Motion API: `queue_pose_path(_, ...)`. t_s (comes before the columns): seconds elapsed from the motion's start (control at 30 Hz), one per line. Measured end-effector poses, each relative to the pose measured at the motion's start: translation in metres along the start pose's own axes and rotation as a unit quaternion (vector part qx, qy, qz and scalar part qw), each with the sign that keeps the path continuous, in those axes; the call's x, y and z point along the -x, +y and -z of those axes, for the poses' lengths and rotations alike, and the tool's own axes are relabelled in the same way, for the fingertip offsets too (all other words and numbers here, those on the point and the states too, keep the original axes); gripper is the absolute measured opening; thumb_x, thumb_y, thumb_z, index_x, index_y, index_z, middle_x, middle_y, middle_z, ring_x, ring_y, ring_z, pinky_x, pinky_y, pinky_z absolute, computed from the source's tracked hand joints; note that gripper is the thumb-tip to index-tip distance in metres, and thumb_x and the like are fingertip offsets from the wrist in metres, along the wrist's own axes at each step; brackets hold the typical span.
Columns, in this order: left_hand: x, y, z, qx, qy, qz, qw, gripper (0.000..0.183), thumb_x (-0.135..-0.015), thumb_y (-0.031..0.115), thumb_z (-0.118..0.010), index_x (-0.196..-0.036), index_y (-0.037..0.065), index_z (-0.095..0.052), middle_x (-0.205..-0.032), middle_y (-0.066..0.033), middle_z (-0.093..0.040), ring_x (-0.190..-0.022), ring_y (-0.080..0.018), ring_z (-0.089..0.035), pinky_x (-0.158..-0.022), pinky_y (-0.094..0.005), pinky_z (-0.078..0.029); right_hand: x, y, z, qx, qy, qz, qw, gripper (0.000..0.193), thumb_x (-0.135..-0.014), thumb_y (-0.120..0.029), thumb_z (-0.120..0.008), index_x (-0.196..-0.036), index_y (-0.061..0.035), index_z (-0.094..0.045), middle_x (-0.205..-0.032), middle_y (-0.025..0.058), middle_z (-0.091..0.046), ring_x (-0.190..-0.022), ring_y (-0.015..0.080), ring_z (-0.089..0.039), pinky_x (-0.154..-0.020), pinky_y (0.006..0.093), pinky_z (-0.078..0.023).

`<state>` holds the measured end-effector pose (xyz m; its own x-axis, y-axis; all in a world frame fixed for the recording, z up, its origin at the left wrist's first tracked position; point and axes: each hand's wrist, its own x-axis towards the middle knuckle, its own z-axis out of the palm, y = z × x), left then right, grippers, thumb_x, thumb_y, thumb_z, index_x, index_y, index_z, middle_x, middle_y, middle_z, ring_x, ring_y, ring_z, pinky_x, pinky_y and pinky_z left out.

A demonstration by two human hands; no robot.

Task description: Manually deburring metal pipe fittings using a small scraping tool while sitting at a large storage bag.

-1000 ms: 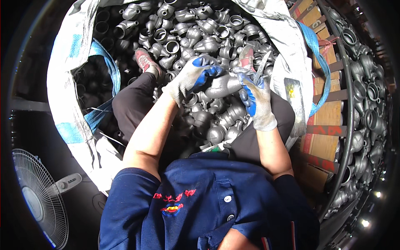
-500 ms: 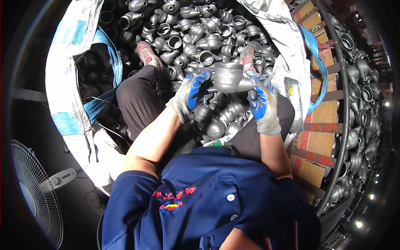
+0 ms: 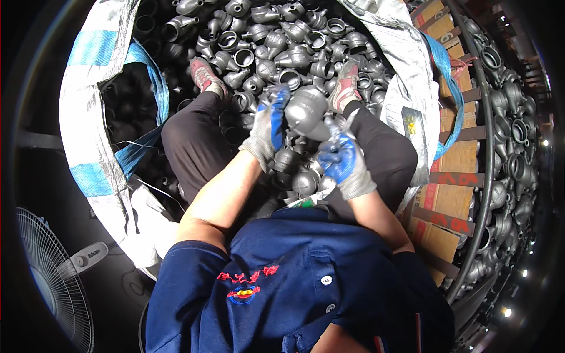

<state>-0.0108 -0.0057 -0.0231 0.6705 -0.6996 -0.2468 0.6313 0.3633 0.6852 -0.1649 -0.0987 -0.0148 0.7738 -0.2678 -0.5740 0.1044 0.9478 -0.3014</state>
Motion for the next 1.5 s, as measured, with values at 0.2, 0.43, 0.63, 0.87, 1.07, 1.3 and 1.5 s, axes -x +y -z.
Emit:
queue_pose_path(0.2,0.0,0.001,0.006,-0.419,-0.052,-0.138,0.896,0.02,-0.088,0.006,-0.058,-0.107,-0.001,-0.06,-0.099,-0.006,-0.063,-0.085,-0.0117,-0.061,-0.077,-0.0252,-0.05,-0.005,0.054,0.028,-0.239,0.068,-0.281,0.927,0.014,-0.087,-0.022,-0.049,-0.079,-0.0151,-0.04,-0.073,0.0064,-0.044,-0.053,0.0107,-0.036,-0.044,0.0213,-0.033)
queue_pose_path(0.43,-0.001,0.014,0.007,-0.254,-0.042,-0.083,0.963,0.03,-0.086,0.009,-0.063,-0.115,0.0,-0.058,-0.103,-0.0077,-0.064,-0.089,-0.0124,-0.061,-0.081,-0.0256,-0.049,-0.001,0.034,0.021,0.159,0.07,-0.025,0.984,0.008,-0.092,-0.019,-0.051,-0.087,-0.0134,-0.053,-0.077,0.0025,-0.053,-0.054,0.0125,-0.047,-0.045,0.0215,-0.04)
queue_pose_path(0.63,0.0,0.036,-0.003,-0.263,-0.038,-0.085,0.96,0.037,-0.084,0.011,-0.066,-0.119,0.004,-0.058,-0.103,-0.0024,-0.063,-0.083,-0.0075,-0.057,-0.074,-0.022,-0.048,-0.004,-0.01,0.032,0.436,0.062,0.241,0.865,0.022,-0.088,-0.006,-0.059,-0.11,-0.0017,-0.061,-0.092,0.0019,-0.065,-0.069,0.0021,-0.055,-0.056,0.0154,-0.042)
queue_pose_path(0.87,0.004,0.035,-0.007,-0.217,-0.083,-0.069,0.97,0.042,-0.084,0.013,-0.065,-0.124,0.003,-0.054,-0.111,-0.0048,-0.06,-0.094,-0.0098,-0.057,-0.082,-0.0234,-0.047,0.012,-0.006,-0.023,0.387,-0.032,0.189,0.902,0.03,-0.086,-0.011,-0.062,-0.114,-0.0008,-0.057,-0.085,0.0005,-0.061,-0.059,0.0027,-0.051,-0.051,0.0166,-0.039)
queue_pose_path(1.07,0.015,0.04,-0.022,-0.189,-0.104,-0.051,0.975,0.048,-0.082,0.012,-0.068,-0.125,0.001,-0.05,-0.111,-0.0076,-0.059,-0.098,-0.0119,-0.058,-0.085,-0.0259,-0.049,0.005,-0.017,-0.007,0.332,-0.061,0.148,0.93,0.024,-0.085,-0.006,-0.059,-0.109,-0.0012,-0.059,-0.082,0.0019,-0.063,-0.057,0.0026,-0.052,-0.049,0.016,-0.039)
queue_pose_path(1.3,0.006,0.004,0.029,-0.365,-0.278,-0.193,0.867,0.051,-0.085,0.027,-0.06,-0.127,0.003,-0.046,-0.12,-0.0133,-0.055,-0.109,-0.0254,-0.054,-0.094,-0.0373,-0.042,0.02,-0.024,-0.023,0.28,-0.008,0.119,0.952,0.022,-0.085,-0.006,-0.059,-0.107,-0.0016,-0.058,-0.075,0.0017,-0.06,-0.056,0.0039,-0.052,-0.047,0.0157,-0.038)
queue_pose_path(1.5,0.021,0.024,-0.016,-0.129,-0.131,0.001,0.983,0.034,-0.092,0.027,-0.051,-0.112,0.0,-0.055,-0.1,-0.0096,-0.063,-0.09,-0.0175,-0.062,-0.079,-0.0312,-0.052,0.027,-0.03,-0.034,0.452,-0.016,0.282,0.846,0.042,-0.091,-0.013,-0.056,-0.13,-0.0015,-0.047,-0.098,0.002,-0.062,-0.063,-0.0001,-0.045,-0.053,0.0154,-0.037)
